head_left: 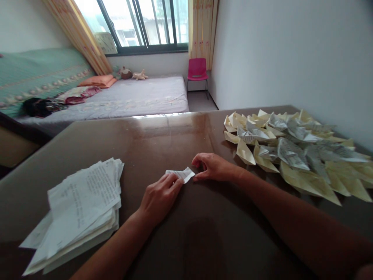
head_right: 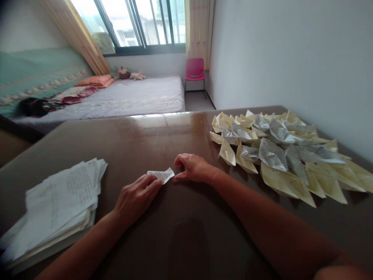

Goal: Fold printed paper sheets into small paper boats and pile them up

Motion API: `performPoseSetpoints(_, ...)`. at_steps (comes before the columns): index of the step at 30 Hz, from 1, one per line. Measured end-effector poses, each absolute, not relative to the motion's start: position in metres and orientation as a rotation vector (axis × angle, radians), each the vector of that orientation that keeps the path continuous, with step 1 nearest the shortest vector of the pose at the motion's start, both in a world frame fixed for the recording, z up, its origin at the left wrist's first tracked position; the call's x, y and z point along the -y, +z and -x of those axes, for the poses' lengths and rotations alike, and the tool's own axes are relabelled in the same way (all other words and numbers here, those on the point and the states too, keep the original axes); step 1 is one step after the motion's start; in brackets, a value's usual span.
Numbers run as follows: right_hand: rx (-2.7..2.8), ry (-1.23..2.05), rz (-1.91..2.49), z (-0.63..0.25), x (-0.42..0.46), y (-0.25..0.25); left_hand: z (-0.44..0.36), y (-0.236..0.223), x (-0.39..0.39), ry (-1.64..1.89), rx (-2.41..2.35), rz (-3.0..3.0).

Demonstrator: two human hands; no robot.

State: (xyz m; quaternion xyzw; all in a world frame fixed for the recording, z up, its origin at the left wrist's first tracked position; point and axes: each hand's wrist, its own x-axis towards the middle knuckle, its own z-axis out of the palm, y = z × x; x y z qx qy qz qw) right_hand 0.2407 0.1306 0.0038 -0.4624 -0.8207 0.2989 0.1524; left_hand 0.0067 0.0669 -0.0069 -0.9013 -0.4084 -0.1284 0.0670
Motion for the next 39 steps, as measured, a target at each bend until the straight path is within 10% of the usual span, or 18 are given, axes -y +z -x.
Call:
performPoseSetpoints(27, 2.774, 0.217, 0.868, -0.24, -0.122, 0.01, -0.014, 0.0, -0.067, -0.25, 1.447, 2.776)
performPoseSetpoints(39, 2.483, 0.483, 1.277, -0.227, -0.123, -0.001, -0.018, 0.003, -0.07, -0.249, 1.659, 2.734)
